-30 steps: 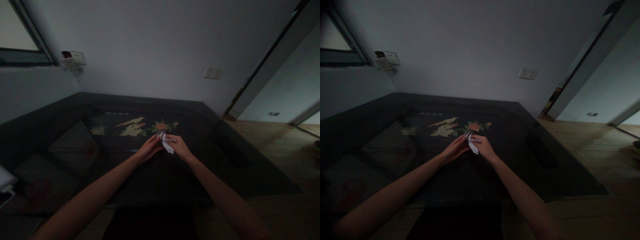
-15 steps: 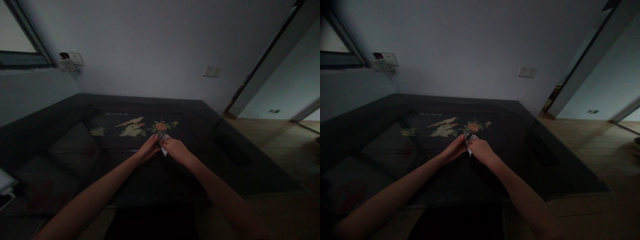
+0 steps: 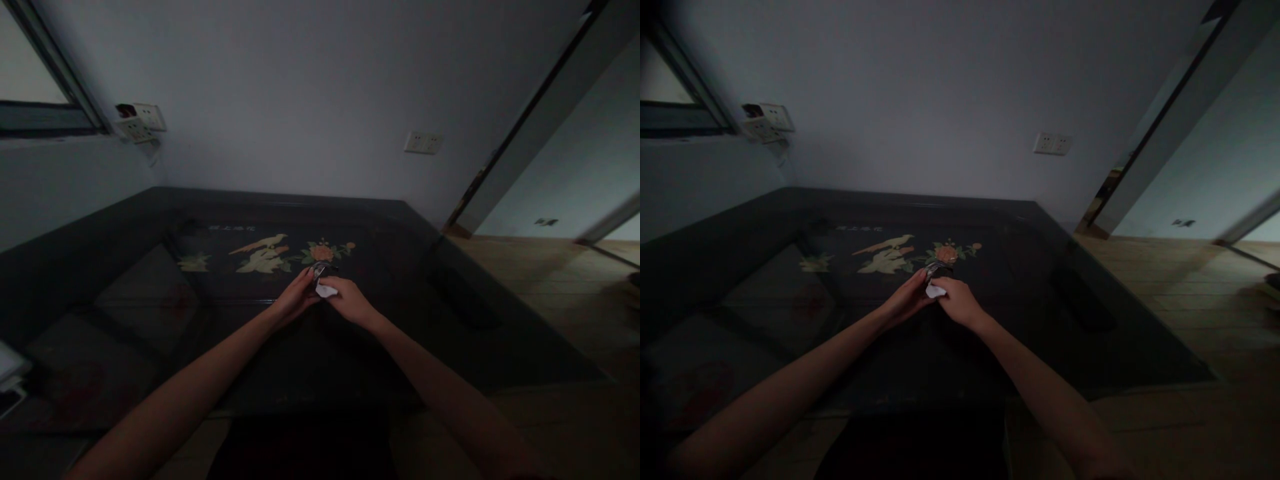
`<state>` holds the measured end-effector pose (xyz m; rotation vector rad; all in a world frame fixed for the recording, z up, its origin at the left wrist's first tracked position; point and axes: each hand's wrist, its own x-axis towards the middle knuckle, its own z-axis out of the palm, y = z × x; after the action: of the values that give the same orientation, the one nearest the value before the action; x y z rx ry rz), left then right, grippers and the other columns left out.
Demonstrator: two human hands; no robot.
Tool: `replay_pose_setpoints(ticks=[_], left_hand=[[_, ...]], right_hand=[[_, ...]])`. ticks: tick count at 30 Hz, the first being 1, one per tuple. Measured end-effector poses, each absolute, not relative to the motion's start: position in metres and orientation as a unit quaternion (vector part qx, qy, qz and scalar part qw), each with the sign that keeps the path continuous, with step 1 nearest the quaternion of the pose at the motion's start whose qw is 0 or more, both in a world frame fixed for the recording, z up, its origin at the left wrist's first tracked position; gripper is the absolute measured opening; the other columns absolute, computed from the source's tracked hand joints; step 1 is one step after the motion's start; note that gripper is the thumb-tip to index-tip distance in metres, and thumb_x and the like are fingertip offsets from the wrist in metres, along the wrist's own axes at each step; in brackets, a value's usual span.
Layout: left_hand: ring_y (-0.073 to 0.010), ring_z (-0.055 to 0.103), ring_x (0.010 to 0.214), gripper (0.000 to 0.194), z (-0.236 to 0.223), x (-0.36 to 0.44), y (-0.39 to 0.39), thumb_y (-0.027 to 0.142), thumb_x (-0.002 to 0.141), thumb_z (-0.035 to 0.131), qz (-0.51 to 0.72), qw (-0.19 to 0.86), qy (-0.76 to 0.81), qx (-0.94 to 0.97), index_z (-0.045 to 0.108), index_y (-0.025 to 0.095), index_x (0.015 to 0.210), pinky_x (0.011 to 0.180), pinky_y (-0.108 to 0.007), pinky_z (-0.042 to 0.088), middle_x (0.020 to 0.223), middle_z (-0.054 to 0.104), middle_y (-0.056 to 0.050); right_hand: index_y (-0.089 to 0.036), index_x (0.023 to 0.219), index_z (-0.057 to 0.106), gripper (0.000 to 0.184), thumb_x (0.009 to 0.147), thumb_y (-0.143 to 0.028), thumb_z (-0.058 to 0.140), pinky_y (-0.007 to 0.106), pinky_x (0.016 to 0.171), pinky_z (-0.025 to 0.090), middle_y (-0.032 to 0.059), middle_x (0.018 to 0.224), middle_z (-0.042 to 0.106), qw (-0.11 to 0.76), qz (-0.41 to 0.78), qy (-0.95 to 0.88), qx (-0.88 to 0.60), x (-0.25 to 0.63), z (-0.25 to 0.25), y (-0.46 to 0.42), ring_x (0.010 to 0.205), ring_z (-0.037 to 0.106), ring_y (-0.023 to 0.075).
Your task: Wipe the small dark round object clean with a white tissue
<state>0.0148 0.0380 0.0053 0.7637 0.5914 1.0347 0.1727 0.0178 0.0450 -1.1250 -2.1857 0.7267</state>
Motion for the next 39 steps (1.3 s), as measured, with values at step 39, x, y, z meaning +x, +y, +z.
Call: replay_pose_setpoints(ticks=[39], left_hand=[[-0.0177,0.064,0.085,0.022,0.009,0.016,0.037,0.034,0.086,0.062,0.484,0.758,0.288,0.329,0.061,0.02,0.103,0.078,-0.031,0.052,0.096,0.065,-0.006]], right_hand=[[-0.015,0.101,0.071,0.035,0.075,-0.014,0.047,0.023,0.063,0.041,0.0028,0.08,0.07,0.445,0.481,-0.647,-0.389,0.163,0.029,0.021,0.069,0.058,0.0147]])
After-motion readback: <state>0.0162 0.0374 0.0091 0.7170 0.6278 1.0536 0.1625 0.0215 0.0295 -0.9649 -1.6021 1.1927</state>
